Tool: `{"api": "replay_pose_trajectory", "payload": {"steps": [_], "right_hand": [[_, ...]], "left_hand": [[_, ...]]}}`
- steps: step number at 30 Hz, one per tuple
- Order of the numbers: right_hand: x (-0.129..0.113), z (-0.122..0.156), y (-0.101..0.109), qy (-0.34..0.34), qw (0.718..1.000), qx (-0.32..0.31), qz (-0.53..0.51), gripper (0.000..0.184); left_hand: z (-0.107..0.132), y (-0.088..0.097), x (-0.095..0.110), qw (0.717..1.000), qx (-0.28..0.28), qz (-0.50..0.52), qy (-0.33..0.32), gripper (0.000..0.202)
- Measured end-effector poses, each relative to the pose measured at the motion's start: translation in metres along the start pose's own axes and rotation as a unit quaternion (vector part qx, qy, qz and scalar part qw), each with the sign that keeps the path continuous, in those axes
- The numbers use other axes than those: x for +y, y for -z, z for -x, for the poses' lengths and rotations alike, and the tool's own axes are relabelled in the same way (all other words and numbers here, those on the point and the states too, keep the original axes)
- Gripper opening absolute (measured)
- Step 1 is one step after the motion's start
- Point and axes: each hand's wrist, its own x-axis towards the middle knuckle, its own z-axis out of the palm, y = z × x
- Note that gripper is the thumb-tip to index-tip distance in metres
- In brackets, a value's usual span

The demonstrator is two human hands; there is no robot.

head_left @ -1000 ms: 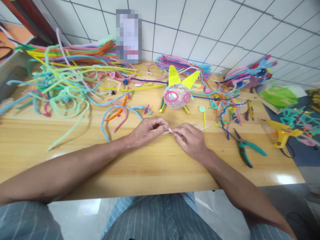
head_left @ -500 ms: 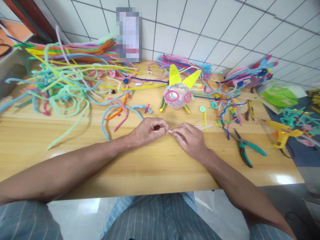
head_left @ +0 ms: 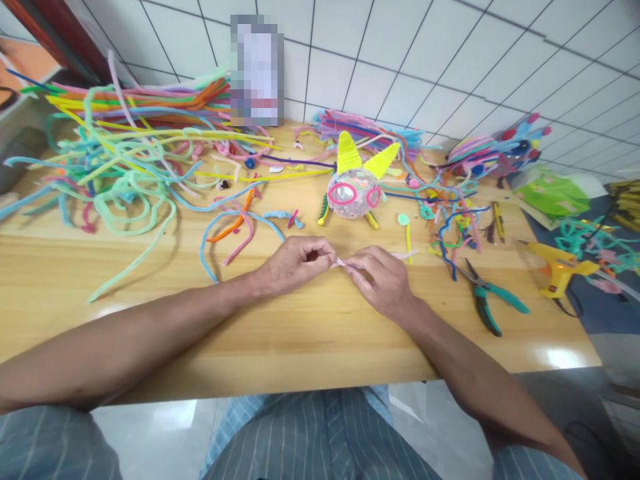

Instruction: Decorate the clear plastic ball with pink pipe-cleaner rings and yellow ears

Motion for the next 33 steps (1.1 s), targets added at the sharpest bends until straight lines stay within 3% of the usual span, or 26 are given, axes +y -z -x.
{"api": "replay_pose_trajectory", "payload": {"steps": [4, 8, 12, 17, 23, 33], "right_hand": [[0.000, -0.001, 0.001, -0.005, 1.000, 0.004, -0.001, 0.013], [0.001, 0.000, 0.001, -0.021, 1.000, -0.008, -0.002, 0.011], [0.001, 0.001, 0.000, -0.021, 1.000, -0.022, -0.005, 0.010], [-0.002, -0.001, -0.002, -0.011, 1.000, -0.016, 0.006, 0.012], [-0.005, -0.001, 0.001, -0.006, 1.000, -0.030, -0.002, 0.014], [0.001, 0.000, -0.002, -0.023, 1.000, 0.018, -0.002, 0.013]], "left_hand": [[-0.001, -0.003, -0.002, 0.999, 0.024, -0.016, -0.015, 0.021], [0.000, -0.006, -0.008, 0.980, 0.095, -0.122, -0.123, 0.012], [0.004, -0.007, -0.010, 0.948, 0.064, -0.235, -0.207, 0.008], [0.005, -0.005, -0.010, 0.940, 0.041, -0.269, -0.205, 0.010], [0.005, -0.002, -0.009, 0.949, 0.022, -0.242, -0.200, 0.014], [0.003, 0.002, -0.007, 0.962, 0.065, -0.206, -0.169, 0.011]]}}
